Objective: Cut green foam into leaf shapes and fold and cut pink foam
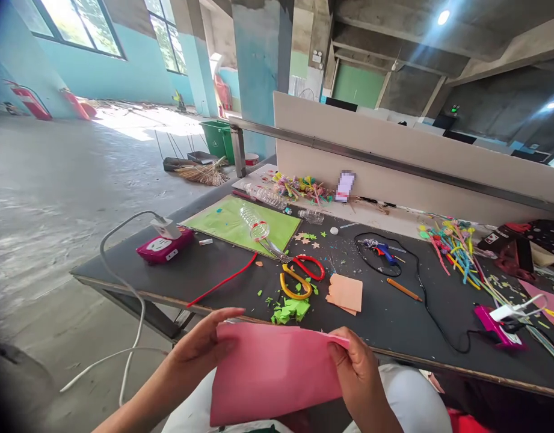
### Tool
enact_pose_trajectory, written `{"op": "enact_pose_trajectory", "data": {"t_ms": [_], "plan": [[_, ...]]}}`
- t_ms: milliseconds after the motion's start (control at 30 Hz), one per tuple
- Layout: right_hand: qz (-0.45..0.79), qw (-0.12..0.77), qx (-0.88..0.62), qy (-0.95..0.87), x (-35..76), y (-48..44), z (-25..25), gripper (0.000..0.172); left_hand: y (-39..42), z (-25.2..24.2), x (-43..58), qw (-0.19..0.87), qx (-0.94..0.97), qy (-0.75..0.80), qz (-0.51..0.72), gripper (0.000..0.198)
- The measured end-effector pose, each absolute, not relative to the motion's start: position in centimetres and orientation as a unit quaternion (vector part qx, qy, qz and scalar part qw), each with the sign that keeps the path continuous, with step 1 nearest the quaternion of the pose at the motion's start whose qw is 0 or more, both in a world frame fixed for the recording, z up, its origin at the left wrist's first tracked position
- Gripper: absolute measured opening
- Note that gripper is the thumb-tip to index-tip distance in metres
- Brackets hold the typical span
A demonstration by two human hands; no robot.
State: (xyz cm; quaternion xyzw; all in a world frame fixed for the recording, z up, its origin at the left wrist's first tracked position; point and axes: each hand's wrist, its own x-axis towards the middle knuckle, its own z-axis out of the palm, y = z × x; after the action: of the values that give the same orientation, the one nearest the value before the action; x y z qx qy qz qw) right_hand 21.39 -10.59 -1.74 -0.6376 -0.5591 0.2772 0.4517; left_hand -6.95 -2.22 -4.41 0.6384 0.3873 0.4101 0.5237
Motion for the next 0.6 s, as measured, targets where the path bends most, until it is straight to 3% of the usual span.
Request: {"op": "enact_pose_trajectory", "data": {"t_ms": [100,300,433,600], "plan": [[0.237,0.409,-0.622,-0.624,21.0,-10.4,-1.3,0.024,-1.9,-3.6,-8.1,0.451,0.713,0.396,0.363,0.042],[0.259,0.352,-0.587,-0.682,19.4,-9.9,-1.5,0.018,-2.7,-0.2,-8.6,0.203,0.868,0.336,0.304,0.045],[0.346,0.341,-0.596,-0.639,18.6,-10.0,-1.6,0.014,-3.5,1.0,-5.7,0.22,0.895,0.289,0.259,0.041],[0.411,0.346,-0.594,-0.599,18.4,-10.2,-1.7,0.014,-3.7,0.5,-2.7,0.302,0.877,0.291,0.235,0.015]]}}
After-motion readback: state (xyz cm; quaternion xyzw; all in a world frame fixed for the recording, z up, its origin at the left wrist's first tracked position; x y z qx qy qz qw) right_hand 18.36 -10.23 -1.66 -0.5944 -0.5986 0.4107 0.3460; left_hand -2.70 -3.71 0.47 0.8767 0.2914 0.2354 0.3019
